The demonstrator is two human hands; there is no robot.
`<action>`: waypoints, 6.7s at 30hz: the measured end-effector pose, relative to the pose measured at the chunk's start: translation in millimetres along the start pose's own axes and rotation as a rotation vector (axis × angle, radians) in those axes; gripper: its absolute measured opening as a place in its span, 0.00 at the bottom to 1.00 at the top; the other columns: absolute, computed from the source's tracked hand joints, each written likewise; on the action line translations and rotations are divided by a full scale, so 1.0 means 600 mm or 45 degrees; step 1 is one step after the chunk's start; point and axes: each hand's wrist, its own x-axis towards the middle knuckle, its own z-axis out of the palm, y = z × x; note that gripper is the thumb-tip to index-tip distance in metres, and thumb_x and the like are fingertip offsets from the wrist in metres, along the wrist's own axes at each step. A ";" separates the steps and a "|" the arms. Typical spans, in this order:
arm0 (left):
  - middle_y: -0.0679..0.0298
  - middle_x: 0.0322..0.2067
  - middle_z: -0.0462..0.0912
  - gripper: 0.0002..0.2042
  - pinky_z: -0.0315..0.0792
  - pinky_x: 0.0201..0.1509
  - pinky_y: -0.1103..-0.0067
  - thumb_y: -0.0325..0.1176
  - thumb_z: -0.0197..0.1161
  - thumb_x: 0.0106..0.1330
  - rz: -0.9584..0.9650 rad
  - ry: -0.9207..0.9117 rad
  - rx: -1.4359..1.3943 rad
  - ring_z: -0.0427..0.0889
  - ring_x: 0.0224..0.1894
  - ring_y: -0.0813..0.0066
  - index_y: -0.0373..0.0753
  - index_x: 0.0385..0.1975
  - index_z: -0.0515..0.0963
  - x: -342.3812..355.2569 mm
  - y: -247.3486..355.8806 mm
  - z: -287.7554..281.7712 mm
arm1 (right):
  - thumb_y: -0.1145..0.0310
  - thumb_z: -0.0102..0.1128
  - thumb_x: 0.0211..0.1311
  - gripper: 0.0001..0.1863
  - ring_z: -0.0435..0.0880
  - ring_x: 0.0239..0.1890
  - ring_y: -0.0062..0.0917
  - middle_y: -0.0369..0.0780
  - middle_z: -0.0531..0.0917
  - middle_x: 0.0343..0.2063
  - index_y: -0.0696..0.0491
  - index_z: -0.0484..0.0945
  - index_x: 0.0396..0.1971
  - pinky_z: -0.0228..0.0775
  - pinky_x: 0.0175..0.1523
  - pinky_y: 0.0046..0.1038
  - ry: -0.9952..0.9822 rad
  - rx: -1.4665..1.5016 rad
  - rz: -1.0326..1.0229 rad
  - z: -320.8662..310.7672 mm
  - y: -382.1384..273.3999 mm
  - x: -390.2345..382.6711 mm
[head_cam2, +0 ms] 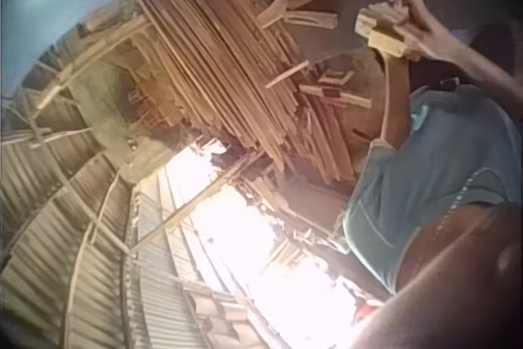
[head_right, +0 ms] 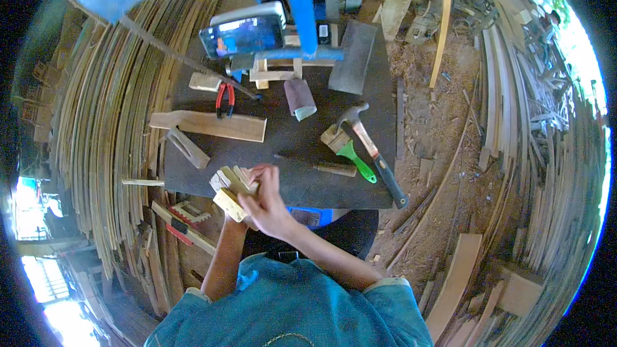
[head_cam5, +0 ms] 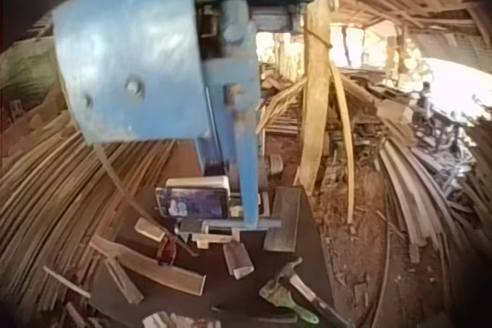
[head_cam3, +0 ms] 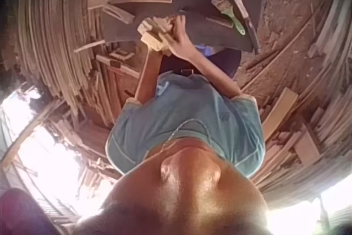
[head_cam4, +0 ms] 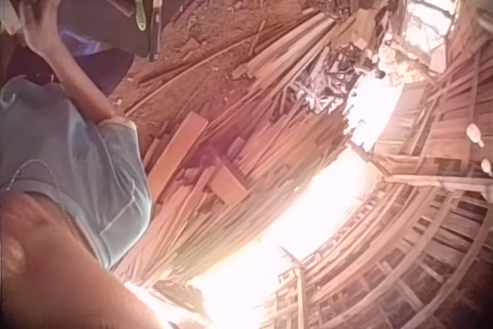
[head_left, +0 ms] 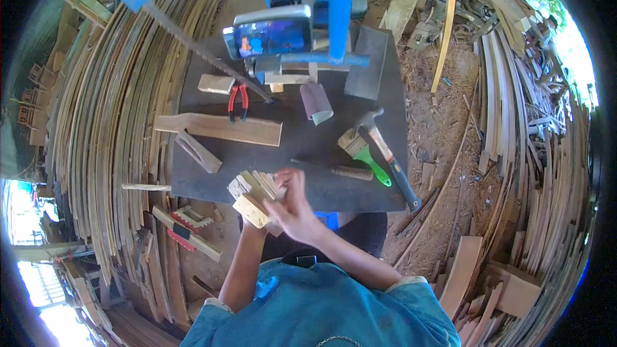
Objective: Fitting and carving wooden joints using a chisel, hammer, and brush in a workshop.
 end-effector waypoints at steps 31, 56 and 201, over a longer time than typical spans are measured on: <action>0.61 0.50 0.83 0.21 0.75 0.57 0.49 0.53 0.49 0.74 0.082 -0.247 -0.391 0.83 0.50 0.52 0.48 0.56 0.77 -0.011 0.043 0.056 | 0.61 0.58 0.61 0.17 0.77 0.49 0.45 0.52 0.76 0.43 0.55 0.70 0.44 0.68 0.55 0.44 0.240 -1.563 -0.187 -0.012 0.139 -0.037; 0.59 0.48 0.83 0.21 0.77 0.55 0.49 0.52 0.43 0.76 -0.050 -0.009 -0.344 0.83 0.49 0.54 0.46 0.53 0.77 -0.010 0.049 0.066 | 0.64 0.56 0.66 0.09 0.84 0.38 0.45 0.47 0.82 0.33 0.55 0.75 0.36 0.76 0.44 0.44 0.168 -1.241 -0.294 -0.077 0.141 -0.079; 0.43 0.68 0.64 0.47 0.65 0.70 0.58 0.40 0.81 0.46 1.010 0.241 2.460 0.65 0.70 0.43 0.38 0.68 0.63 -0.022 0.110 0.089 | 0.58 0.62 0.67 0.26 0.81 0.42 0.51 0.53 0.79 0.45 0.57 0.69 0.58 0.74 0.48 0.44 -0.076 -0.611 -0.100 0.041 0.161 -0.005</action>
